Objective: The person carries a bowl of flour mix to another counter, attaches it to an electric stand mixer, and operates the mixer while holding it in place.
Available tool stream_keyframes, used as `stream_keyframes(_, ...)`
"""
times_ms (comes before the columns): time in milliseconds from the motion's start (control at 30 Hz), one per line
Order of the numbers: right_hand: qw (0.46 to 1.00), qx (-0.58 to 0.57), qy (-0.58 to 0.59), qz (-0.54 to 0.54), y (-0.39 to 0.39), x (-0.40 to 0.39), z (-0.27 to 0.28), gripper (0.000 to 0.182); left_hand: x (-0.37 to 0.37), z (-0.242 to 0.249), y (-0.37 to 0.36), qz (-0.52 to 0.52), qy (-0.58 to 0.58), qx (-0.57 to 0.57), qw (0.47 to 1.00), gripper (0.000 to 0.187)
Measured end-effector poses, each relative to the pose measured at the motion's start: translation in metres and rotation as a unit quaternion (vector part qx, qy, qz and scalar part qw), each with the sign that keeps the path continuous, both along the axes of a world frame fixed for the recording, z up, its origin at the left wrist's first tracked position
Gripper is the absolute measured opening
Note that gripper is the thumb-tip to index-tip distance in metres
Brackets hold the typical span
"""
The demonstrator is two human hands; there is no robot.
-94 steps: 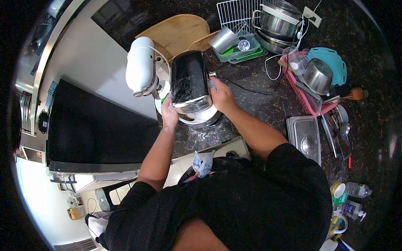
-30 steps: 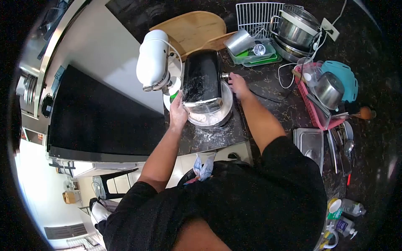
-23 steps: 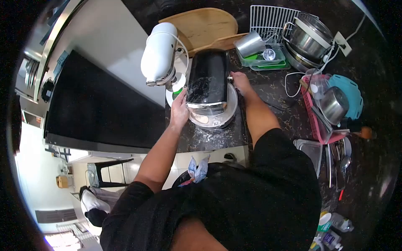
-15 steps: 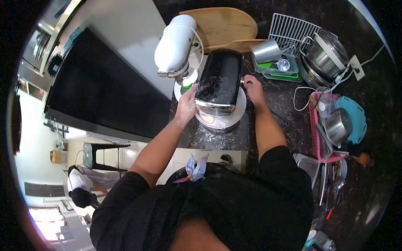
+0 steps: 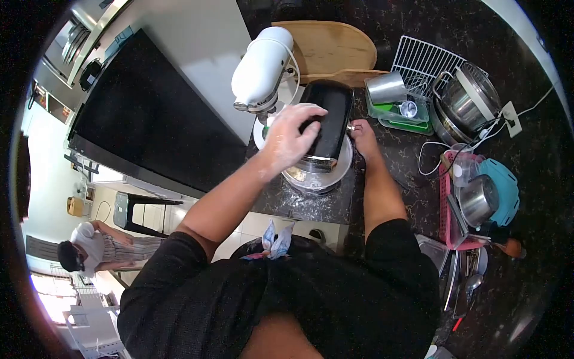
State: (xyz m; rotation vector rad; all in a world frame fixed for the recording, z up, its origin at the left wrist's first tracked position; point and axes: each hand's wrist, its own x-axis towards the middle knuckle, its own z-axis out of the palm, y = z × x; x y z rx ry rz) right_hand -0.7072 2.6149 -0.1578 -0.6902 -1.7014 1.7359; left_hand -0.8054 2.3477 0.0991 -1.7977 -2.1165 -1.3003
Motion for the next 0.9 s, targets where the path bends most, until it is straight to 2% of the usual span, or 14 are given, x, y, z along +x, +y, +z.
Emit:
stream_keyframes(33, 0.999, 0.025, 0.041, 0.001, -0.002, 0.002, 0.0, 0.023, 0.005, 0.001, 0.007, -0.013, 0.056, 0.012, 0.998, 0.03)
stream_keyframes(67, 0.999, 0.028, 0.043, 0.003, -0.003, 0.004, 0.0, 0.023, 0.01, 0.001, 0.013, -0.012, 0.058, 0.015, 0.998, 0.03)
stream_keyframes(167, 0.991, 0.133, -0.029, -0.013, -0.007, 0.009, 0.013, 0.03, 0.024, 0.0, 0.022, -0.034, 0.096, -0.035, 0.994, 0.031)
stream_keyframes(300, 0.977, 0.182, -0.112, -0.013, -0.014, 0.015, 0.038, 0.033, 0.03, 0.003, 0.013, -0.034, 0.157, -0.04, 0.986, 0.031)
stream_keyframes(600, 0.979, 0.169, -0.112, -0.02, -0.011, 0.01, 0.021, 0.032, 0.025, -0.003, 0.019, -0.036, 0.144, -0.095, 0.984, 0.029)
stream_keyframes(700, 0.991, 0.116, -0.059, -0.022, -0.01, 0.006, 0.009, 0.031, 0.025, -0.005, 0.019, -0.027, 0.144, -0.096, 0.985, 0.027)
stream_keyframes(900, 0.993, 0.057, -0.099, -0.017, -0.013, 0.008, 0.019, 0.029, 0.024, -0.004, 0.02, -0.025, 0.13, -0.108, 0.985, 0.027)
